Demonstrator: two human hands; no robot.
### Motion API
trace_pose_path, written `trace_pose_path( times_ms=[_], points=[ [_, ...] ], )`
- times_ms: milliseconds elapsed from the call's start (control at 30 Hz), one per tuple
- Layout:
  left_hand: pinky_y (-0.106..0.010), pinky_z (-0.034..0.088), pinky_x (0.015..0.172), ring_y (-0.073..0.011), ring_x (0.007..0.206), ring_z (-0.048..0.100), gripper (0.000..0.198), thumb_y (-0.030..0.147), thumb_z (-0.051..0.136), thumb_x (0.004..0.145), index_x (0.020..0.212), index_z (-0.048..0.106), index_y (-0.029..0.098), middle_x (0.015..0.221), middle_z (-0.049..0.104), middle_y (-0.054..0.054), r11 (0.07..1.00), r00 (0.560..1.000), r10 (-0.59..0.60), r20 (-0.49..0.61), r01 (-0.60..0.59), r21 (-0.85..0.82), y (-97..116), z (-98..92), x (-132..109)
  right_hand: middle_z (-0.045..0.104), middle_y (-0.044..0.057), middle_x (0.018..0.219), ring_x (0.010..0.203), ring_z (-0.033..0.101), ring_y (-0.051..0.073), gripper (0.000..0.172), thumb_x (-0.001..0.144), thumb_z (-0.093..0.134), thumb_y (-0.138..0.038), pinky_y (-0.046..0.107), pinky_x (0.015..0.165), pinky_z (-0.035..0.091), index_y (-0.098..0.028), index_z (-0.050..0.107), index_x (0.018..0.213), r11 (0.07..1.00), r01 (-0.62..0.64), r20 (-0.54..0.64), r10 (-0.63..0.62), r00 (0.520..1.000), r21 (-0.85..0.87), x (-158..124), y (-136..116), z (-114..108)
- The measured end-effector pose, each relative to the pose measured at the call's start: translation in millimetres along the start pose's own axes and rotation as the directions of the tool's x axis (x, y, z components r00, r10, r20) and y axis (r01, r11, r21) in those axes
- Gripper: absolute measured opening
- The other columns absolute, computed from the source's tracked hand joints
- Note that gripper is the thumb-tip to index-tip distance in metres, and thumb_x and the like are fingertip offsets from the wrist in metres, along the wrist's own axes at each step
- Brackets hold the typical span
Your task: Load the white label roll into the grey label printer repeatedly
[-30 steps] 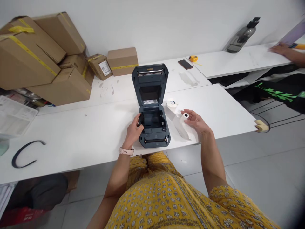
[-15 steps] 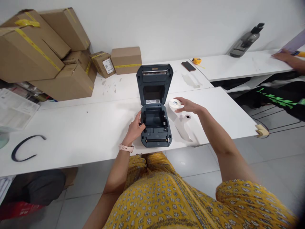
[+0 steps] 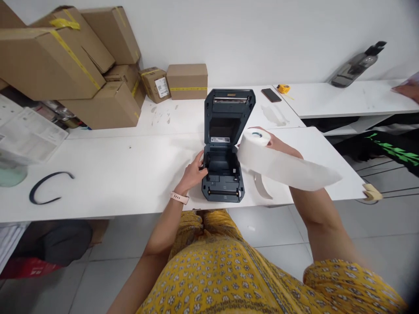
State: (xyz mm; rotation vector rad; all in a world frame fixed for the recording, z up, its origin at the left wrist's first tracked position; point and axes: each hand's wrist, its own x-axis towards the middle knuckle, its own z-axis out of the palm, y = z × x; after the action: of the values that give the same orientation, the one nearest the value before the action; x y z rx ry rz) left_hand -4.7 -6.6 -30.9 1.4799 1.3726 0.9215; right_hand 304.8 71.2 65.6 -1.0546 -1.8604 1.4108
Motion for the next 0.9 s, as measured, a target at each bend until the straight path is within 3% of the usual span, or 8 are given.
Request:
trace_pose_path(
  times_ms=[100, 200, 333, 433, 567, 733, 833, 900],
  points=[
    [-0.045, 0.053, 0.103, -0.0268, 0.115, 0.070, 0.086, 0.022, 0.066, 0.082, 0.161, 0.033, 0.025, 0.137, 0.069, -0.011, 1.000, 1.000, -0.008, -0.009, 0.007, -0.022, -5, -0.4, 1, 0.070, 0.007, 0.126, 0.112, 0.067, 0.031, 0.072, 0.063, 0.087, -0.049, 0.041, 0.093, 0.055, -0.025, 0.061, 0.126, 0.964, 0.132, 0.237, -0.076, 0.969, -0.232, 19, -20, 26],
    [-0.046, 0.052, 0.104, -0.0285, 0.120, 0.069, 0.087, 0.022, 0.067, 0.081, 0.161, 0.032, 0.024, 0.141, 0.067, -0.012, 1.000, 1.000, -0.009, -0.012, 0.008, -0.018, -8, 0.4, 1, 0.071, 0.006, 0.123, 0.111, 0.066, 0.031, 0.069, 0.062, 0.086, -0.051, 0.042, 0.095, 0.052, -0.026, 0.063, 0.123, 0.829, 0.252, 0.401, -0.036, 0.915, -0.500, 42, -25, 54],
    [-0.047, 0.053, 0.104, -0.0295, 0.117, 0.069, 0.086, 0.022, 0.066, 0.081, 0.161, 0.034, 0.025, 0.136, 0.070, -0.010, 1.000, 1.000, -0.006, -0.022, 0.005, -0.018, -9, 0.9, 0, 0.068, 0.008, 0.117, 0.103, 0.067, 0.034, 0.065, 0.063, 0.084, -0.050, 0.044, 0.088, 0.051, -0.028, 0.063, 0.121, 0.589, 0.222, 0.368, 0.139, 0.919, -0.777, 55, -24, 82],
    [-0.046, 0.053, 0.104, -0.0293, 0.116, 0.070, 0.085, 0.022, 0.065, 0.081, 0.160, 0.035, 0.026, 0.131, 0.073, -0.008, 1.000, 1.000, 0.001, -0.025, -0.001, -0.020, -8, 0.6, -1, 0.066, 0.011, 0.116, 0.099, 0.068, 0.036, 0.063, 0.064, 0.082, -0.053, 0.047, 0.084, 0.051, -0.026, 0.064, 0.118, 0.501, 0.198, 0.335, 0.199, 0.921, -0.842, 60, -18, 92],
    [-0.047, 0.052, 0.106, -0.0288, 0.118, 0.070, 0.082, 0.023, 0.063, 0.082, 0.160, 0.035, 0.027, 0.133, 0.072, -0.008, 1.000, 1.000, 0.013, -0.015, -0.013, -0.012, -8, 0.2, -3, 0.066, 0.014, 0.119, 0.104, 0.067, 0.041, 0.065, 0.066, 0.079, -0.055, 0.049, 0.084, 0.052, -0.023, 0.063, 0.120, 0.474, 0.173, 0.311, 0.231, 0.922, -0.864, 68, -6, 99],
    [-0.047, 0.052, 0.107, -0.0286, 0.120, 0.069, 0.079, 0.023, 0.061, 0.084, 0.159, 0.036, 0.027, 0.138, 0.069, -0.009, 1.000, 1.000, 0.012, 0.006, -0.012, -0.008, -10, 0.5, -3, 0.059, 0.019, 0.141, 0.126, 0.059, 0.045, 0.081, 0.077, 0.070, -0.059, 0.055, 0.101, 0.048, -0.021, 0.049, 0.145, 0.505, 0.156, 0.334, 0.284, 0.899, -0.849, 72, 7, 101],
    [-0.046, 0.052, 0.107, -0.0285, 0.123, 0.068, 0.078, 0.024, 0.061, 0.086, 0.159, 0.036, 0.026, 0.141, 0.067, -0.011, 0.999, 1.000, 0.023, -0.002, -0.023, -0.037, -12, 1.6, -3, 0.056, 0.021, 0.147, 0.133, 0.055, 0.047, 0.085, 0.079, 0.072, -0.055, 0.057, 0.105, 0.046, -0.019, 0.045, 0.151, 0.538, 0.174, 0.339, 0.224, 0.914, -0.825, 67, 10, 99],
    [-0.046, 0.052, 0.108, -0.0284, 0.125, 0.066, 0.076, 0.024, 0.060, 0.087, 0.159, 0.037, 0.025, 0.143, 0.065, -0.012, 0.998, 1.000, 0.029, -0.007, -0.029, -0.061, -12, 2.5, -4, 0.061, 0.020, 0.143, 0.128, 0.059, 0.046, 0.080, 0.078, 0.075, -0.051, 0.056, 0.101, 0.049, -0.021, 0.050, 0.148, 0.565, 0.193, 0.330, 0.151, 0.932, -0.802, 60, 5, 94]
  ],
)
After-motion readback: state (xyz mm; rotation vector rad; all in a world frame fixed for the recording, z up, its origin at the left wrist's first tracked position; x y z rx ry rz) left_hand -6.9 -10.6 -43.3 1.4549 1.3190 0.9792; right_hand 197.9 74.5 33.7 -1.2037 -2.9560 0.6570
